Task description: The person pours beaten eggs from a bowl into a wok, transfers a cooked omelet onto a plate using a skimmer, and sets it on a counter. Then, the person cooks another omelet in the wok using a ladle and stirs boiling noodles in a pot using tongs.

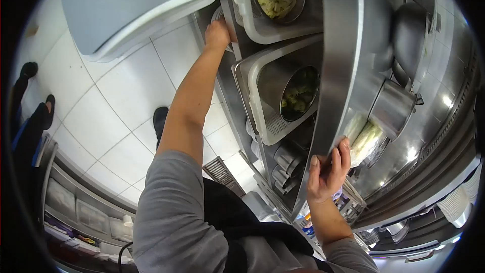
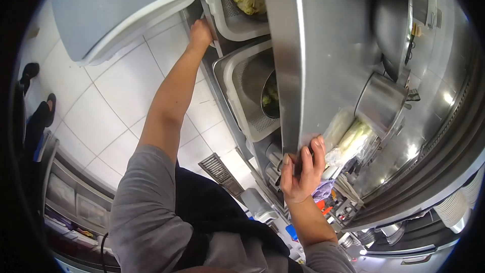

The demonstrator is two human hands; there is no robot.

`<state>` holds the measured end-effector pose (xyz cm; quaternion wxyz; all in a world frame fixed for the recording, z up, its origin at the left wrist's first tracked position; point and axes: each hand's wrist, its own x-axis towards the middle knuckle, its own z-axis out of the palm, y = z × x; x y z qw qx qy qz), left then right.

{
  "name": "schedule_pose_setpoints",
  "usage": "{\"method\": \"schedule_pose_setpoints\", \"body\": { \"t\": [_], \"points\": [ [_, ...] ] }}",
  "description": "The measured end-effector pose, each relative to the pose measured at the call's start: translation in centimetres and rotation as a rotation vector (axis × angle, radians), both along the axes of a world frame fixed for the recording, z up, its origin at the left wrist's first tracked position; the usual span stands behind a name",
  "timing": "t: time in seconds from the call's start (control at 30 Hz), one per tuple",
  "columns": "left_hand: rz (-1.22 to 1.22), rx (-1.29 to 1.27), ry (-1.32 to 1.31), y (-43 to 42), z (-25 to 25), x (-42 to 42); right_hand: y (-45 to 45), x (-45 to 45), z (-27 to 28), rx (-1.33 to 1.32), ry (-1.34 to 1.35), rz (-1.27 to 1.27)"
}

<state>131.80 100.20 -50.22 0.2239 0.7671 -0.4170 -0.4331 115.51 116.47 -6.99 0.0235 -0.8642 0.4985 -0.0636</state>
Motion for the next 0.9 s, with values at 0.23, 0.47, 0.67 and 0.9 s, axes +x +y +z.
{"method": "schedule_pose_setpoints", "body": {
  "t": [0.23,0.47,0.67,0.9],
  "points": [
    [0.267,-0.159,0.218,9.1,0.7,3.6,-0.8,1.4,0.3,-0.009,-0.084,0.024],
    [0.45,-0.035,0.371,30.7,8.7,11.2,-0.3,1.2,0.9,0.005,-0.221,0.004],
    [0.357,0.136,0.682,44.1,23.7,12.2,6.2,-1.4,2.9,0.056,-0.507,0.045],
    [-0.176,0.051,0.799,50.3,39.8,-1.1,39.0,-18.8,8.7,0.615,-0.923,-0.579]
  ]
}}
